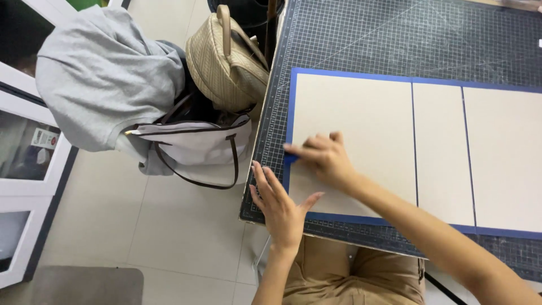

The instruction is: Smoothing and gluing blue paper edges onto cardboard to assemble a folder.

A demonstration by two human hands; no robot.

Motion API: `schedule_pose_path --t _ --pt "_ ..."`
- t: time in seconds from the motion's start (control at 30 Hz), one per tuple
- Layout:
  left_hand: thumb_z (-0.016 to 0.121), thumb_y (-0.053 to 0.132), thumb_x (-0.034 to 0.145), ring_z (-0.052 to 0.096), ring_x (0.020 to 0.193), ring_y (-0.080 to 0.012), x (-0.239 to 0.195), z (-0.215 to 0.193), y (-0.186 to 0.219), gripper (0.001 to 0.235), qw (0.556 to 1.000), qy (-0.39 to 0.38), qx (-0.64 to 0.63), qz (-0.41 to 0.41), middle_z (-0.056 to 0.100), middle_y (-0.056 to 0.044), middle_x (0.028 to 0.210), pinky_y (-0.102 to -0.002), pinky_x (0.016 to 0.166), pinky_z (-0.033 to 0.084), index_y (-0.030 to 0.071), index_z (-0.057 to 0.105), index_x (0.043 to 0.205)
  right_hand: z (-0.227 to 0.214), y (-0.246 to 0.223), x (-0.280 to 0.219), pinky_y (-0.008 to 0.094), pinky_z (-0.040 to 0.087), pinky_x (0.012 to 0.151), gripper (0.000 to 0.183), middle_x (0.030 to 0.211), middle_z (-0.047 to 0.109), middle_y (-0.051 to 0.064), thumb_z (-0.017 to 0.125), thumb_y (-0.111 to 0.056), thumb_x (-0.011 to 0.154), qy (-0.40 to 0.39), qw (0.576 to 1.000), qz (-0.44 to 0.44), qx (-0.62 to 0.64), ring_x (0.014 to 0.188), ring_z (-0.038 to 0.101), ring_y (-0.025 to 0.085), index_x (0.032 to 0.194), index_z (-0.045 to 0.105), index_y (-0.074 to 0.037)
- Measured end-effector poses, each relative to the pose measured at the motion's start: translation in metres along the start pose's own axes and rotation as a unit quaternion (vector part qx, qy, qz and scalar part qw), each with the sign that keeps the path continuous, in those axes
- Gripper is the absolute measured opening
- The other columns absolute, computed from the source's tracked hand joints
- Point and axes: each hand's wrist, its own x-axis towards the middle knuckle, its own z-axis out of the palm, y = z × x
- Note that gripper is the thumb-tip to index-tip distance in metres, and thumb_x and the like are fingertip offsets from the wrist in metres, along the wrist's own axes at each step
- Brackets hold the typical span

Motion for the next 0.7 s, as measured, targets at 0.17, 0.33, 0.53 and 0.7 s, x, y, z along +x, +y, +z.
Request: schedule_pose_path --t 0.17,0.33,0.53,0.7 --pt "0.059 0.071 0.079 0.025 0.148 -0.0491 -0.011 0.012 -0.019 0.122 0.981 0.060 -0.180 0.034 0.017 -0.036 0.159 -0.070 0.111 0.021 -0.008 0.005 0.155 -0.012 -0.063 -0.045 0.036 0.032 0.080 0.024 0.081 0.058 -0.006 0.061 -0.033 0.098 0.025 0.999 -0.019 0.012 0.071 0.054 0.015 0.119 0.071 -0.033" --pt "0.038 0.070 0.095 0.029 0.148 -0.0360 -0.023 0.023 -0.041 0.098 0.875 0.147 -0.461 -0.003 0.031 -0.029 0.155 -0.042 0.119 0.022 -0.003 0.012 0.154 -0.027 -0.097 -0.073 0.038 0.036 0.076 0.027 0.084 0.056 -0.001 0.053 -0.036 0.101 0.007 0.994 -0.026 0.109 0.073 0.054 0.021 0.122 0.069 -0.031" --pt "0.053 0.019 0.101 0.043 0.142 -0.0396 -0.007 -0.033 0.000 0.046 0.949 0.012 -0.304 0.078 0.048 -0.022 0.147 -0.049 0.120 0.034 -0.002 0.047 0.141 -0.141 -0.054 -0.138 0.033 0.035 0.092 0.043 0.114 0.068 0.002 0.065 -0.029 0.094 0.085 0.929 0.324 0.154 0.105 0.065 0.018 0.135 0.061 -0.018" --pt "0.067 0.032 0.089 0.045 0.140 -0.0369 -0.029 0.009 0.059 0.048 0.931 -0.062 -0.224 0.282 0.049 -0.019 0.148 -0.051 0.112 0.036 0.010 0.060 0.131 -0.212 0.016 -0.284 0.044 0.041 0.098 0.064 0.117 0.061 0.012 0.065 -0.034 0.089 0.142 0.798 0.583 -0.047 0.111 0.061 0.029 0.149 0.046 -0.020"
